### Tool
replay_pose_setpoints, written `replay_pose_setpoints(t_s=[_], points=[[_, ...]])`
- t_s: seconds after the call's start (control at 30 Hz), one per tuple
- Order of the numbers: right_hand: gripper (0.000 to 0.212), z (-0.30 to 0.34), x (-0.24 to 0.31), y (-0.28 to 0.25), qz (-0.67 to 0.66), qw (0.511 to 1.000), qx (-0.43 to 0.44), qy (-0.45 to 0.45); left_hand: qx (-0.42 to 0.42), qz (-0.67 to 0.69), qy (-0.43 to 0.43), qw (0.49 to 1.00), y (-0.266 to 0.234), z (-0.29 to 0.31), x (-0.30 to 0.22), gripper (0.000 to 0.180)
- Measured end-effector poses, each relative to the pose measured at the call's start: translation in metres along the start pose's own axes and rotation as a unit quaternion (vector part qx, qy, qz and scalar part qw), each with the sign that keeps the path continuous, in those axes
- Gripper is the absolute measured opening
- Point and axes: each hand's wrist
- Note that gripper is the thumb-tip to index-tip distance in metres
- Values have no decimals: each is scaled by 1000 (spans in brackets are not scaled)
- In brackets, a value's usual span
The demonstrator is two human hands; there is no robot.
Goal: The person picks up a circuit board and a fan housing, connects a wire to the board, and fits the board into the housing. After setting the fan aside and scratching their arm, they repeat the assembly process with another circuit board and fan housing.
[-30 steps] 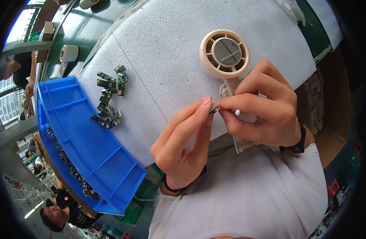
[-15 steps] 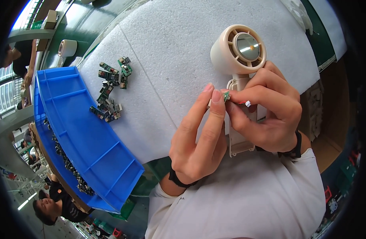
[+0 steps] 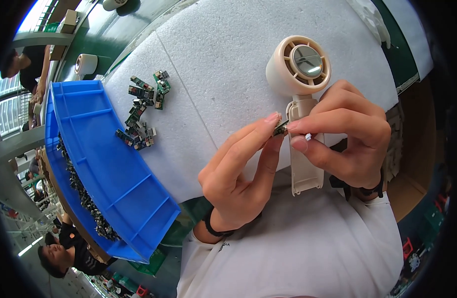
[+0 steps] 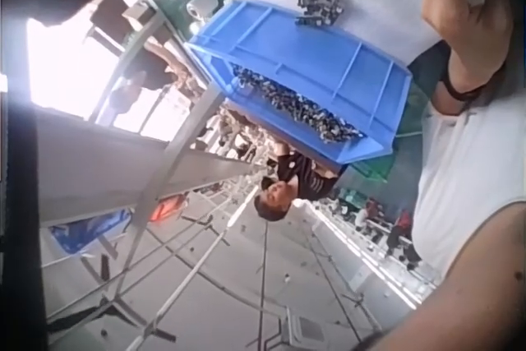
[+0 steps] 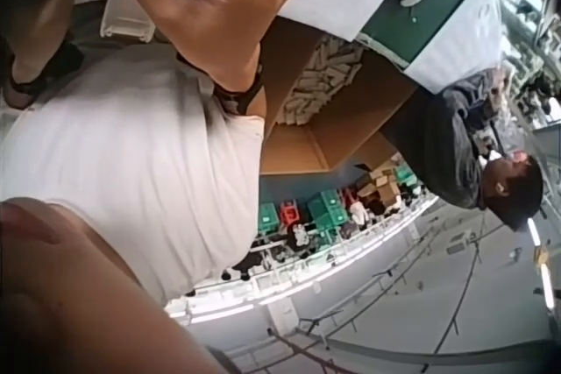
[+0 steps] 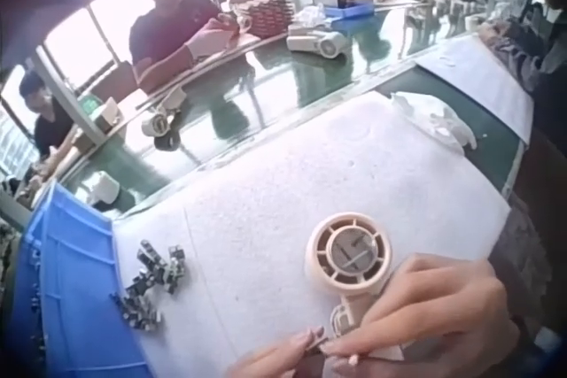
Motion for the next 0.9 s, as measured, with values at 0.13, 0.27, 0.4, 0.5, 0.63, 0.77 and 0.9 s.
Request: replay_pose_setpoints(t_s=[0.13, 0.27, 0.4, 0.5, 0.63, 0.77, 0.9], points=[[23, -3, -1, 3, 5, 1000, -11, -6, -2, 18, -20, 1000, 0, -1, -3, 43], [21, -4, 4, 4, -2, 1000, 0, 24, -4, 19, -19, 1000, -2, -2, -2, 43], [19, -10, 3, -10, -59, 993, 96, 43, -7, 18, -20, 1000, -4, 2, 1, 42], [17, -7, -6, -16, -92, 987, 120, 49, -7, 21, -24, 999, -2, 3, 1, 42], [16, -7, -11, -21, -110, 981, 147, 62, -5, 13, -26, 1000, -3, 3, 1, 42], [17, -9, -4, -20, -83, 984, 122, 96, -4, 16, -26, 1000, -3, 2, 1, 42], [21, -9, -1, -13, -93, 986, 90, 105, -8, 15, -30, 999, -3, 3, 2, 41]])
Point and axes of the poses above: each hand's wrist, its own z-axis away from the middle knuckle, its own y-axis out of the palm, x = y × z, and after that the axes turned 3 degrees about x, right-handed
